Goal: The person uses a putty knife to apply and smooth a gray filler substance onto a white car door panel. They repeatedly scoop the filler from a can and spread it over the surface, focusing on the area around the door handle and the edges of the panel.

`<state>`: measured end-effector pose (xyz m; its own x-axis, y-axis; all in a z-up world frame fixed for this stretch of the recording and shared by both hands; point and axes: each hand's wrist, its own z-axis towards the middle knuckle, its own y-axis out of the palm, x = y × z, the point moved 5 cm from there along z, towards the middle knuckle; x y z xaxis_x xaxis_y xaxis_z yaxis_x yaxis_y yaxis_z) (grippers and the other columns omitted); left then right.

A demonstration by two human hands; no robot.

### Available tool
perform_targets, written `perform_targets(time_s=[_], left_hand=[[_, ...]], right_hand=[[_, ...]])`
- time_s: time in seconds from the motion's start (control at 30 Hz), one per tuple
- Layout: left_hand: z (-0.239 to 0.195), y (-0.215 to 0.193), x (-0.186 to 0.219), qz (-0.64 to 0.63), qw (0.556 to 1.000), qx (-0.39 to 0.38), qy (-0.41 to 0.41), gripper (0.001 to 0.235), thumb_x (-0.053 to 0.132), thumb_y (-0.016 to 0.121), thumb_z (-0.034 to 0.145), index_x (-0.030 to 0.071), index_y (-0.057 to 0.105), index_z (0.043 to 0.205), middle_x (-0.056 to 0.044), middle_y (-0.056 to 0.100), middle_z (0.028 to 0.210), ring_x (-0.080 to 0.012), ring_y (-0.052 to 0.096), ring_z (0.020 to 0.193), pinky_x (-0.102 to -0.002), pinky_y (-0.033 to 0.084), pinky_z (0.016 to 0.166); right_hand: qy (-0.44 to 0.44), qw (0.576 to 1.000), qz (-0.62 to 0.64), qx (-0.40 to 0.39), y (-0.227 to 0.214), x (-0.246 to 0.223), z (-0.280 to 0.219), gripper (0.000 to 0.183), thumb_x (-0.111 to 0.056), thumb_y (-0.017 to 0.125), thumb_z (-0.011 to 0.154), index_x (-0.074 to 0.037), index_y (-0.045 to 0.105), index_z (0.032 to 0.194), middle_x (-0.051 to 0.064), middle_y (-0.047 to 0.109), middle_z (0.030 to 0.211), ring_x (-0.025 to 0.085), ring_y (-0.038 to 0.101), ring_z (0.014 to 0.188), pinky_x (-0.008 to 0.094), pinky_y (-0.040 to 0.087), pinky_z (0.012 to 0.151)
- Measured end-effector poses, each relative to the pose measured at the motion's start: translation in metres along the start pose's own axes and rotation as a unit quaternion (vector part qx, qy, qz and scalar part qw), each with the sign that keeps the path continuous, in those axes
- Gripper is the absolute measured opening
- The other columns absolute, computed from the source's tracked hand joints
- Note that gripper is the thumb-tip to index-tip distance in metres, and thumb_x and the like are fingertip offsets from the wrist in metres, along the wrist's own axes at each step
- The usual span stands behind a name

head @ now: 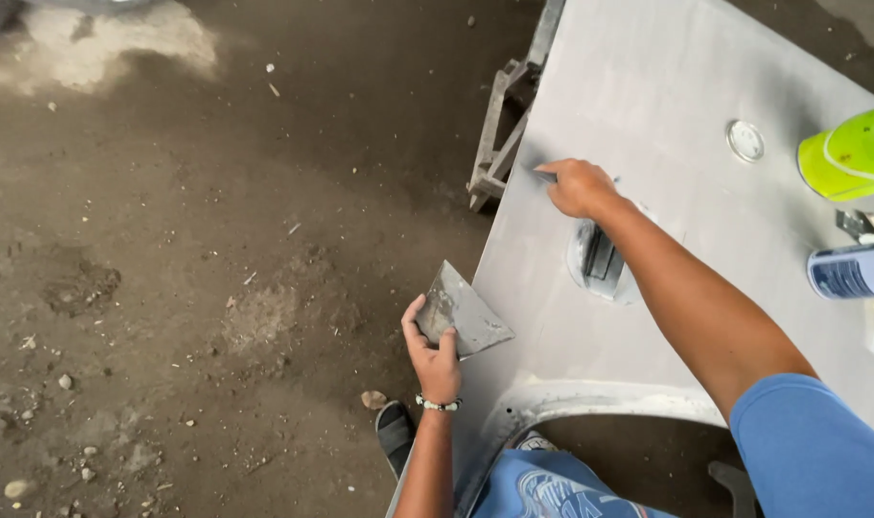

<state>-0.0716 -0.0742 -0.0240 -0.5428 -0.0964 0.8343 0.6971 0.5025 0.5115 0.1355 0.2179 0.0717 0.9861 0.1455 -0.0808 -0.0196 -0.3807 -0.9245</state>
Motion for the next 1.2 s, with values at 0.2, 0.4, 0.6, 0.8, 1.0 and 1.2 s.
perform_targets(time_s=[0.2, 0.4, 0.6, 0.8, 1.0, 1.2], left_hand=[[-0.006, -0.018, 0.007, 0.025, 1.000, -0.016, 0.009, 0.063, -0.005, 0.057, 0.085, 0.002, 0.043, 0.146, -0.009, 0.055, 0.130, -0.0161, 0.056, 0.113, -0.030, 0.046, 0.101], [-0.011, -0.035, 0.018, 0.052, 0.997, -0.023, 0.044, 0.063, -0.006, 0.057, 0.084, -0.001, 0.044, 0.145, -0.010, 0.051, 0.137, -0.0165, 0.052, 0.122, -0.030, 0.041, 0.108], [-0.019, -0.047, 0.019, 0.082, 0.994, -0.013, 0.070, 0.063, -0.007, 0.057, 0.084, -0.002, 0.044, 0.146, -0.011, 0.050, 0.140, -0.0177, 0.051, 0.126, -0.031, 0.039, 0.111], [-0.025, -0.050, -0.001, 0.027, 0.999, 0.002, 0.037, 0.064, -0.006, 0.056, 0.082, 0.000, 0.044, 0.145, -0.010, 0.051, 0.136, -0.0166, 0.055, 0.117, -0.030, 0.044, 0.104], [-0.023, -0.042, 0.007, 0.084, 0.996, -0.011, 0.028, 0.063, -0.005, 0.057, 0.084, 0.002, 0.044, 0.145, -0.009, 0.053, 0.134, -0.0163, 0.056, 0.113, -0.030, 0.046, 0.101], [-0.024, -0.041, 0.006, 0.060, 0.997, -0.031, 0.035, 0.061, -0.006, 0.056, 0.087, 0.001, 0.043, 0.146, -0.009, 0.050, 0.136, -0.0156, 0.054, 0.117, -0.029, 0.045, 0.104]], right_hand=[[0.051, 0.997, -0.009, -0.049, 0.017, -0.060, -0.065, 0.063, -0.003, 0.049, 0.090, -0.030, 0.060, 0.145, 0.019, 0.068, 0.127, 0.036, 0.068, 0.113, 0.047, 0.051, 0.103], [-0.003, 0.999, -0.043, -0.001, 0.069, -0.084, -0.132, 0.051, -0.009, 0.053, 0.095, -0.026, 0.060, 0.143, 0.013, 0.061, 0.133, 0.033, 0.063, 0.115, 0.046, 0.051, 0.097], [-0.009, 0.998, -0.020, -0.065, 0.096, -0.116, -0.205, 0.057, -0.004, 0.050, 0.093, -0.029, 0.056, 0.145, 0.008, 0.060, 0.133, 0.029, 0.062, 0.116, 0.046, 0.052, 0.097], [0.018, 0.996, 0.032, -0.085, 0.073, -0.076, -0.194, 0.055, -0.010, 0.054, 0.092, -0.035, 0.061, 0.141, 0.013, 0.066, 0.131, 0.033, 0.067, 0.112, 0.046, 0.054, 0.097], [0.043, 0.999, 0.008, -0.008, 0.018, -0.012, -0.124, 0.052, -0.010, 0.052, 0.093, -0.029, 0.062, 0.141, 0.022, 0.065, 0.130, 0.040, 0.063, 0.115, 0.048, 0.050, 0.099], [0.083, 0.996, 0.013, -0.042, 0.011, -0.016, -0.106, 0.053, -0.010, 0.049, 0.094, -0.024, 0.061, 0.143, 0.022, 0.069, 0.124, 0.038, 0.067, 0.111, 0.046, 0.052, 0.099]])
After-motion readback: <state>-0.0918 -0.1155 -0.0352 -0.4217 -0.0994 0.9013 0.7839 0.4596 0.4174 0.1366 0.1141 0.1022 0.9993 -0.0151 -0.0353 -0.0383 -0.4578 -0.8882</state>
